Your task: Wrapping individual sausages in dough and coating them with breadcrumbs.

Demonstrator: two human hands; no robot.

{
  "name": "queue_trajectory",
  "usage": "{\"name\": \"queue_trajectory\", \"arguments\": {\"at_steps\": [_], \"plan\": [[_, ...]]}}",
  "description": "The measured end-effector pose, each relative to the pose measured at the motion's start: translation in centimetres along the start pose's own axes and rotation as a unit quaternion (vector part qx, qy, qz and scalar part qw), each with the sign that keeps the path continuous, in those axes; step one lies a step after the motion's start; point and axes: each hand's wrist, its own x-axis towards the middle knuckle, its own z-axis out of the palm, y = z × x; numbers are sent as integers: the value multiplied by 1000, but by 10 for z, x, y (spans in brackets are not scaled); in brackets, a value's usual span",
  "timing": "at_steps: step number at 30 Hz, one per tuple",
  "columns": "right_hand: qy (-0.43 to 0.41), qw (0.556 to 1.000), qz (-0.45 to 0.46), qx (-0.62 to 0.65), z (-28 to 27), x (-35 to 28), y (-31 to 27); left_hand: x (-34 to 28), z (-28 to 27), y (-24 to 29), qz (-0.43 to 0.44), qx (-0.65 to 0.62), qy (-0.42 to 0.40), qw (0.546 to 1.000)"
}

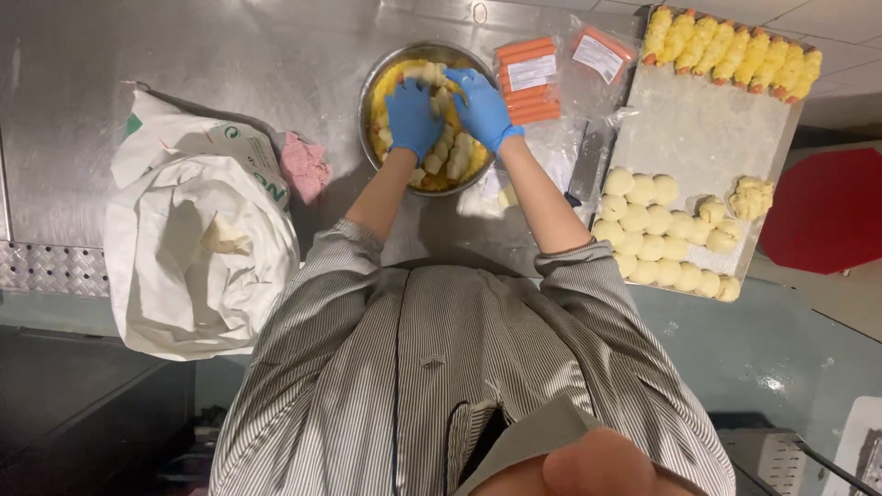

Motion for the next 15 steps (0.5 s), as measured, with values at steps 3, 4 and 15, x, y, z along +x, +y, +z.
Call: {"name": "queue_trajectory", "arguments": {"at_steps": [3,4,15], "plan": [[-25,998,-56,-31,3,30,2,16,-8,4,-4,15,-32,999],[-26,998,-57,-32,6,37,5,15,-23,2,-4,14,-32,999],[-151,980,-29,-130,23,56,-27,-71,-57,-52,113,-267,32,957]]}}
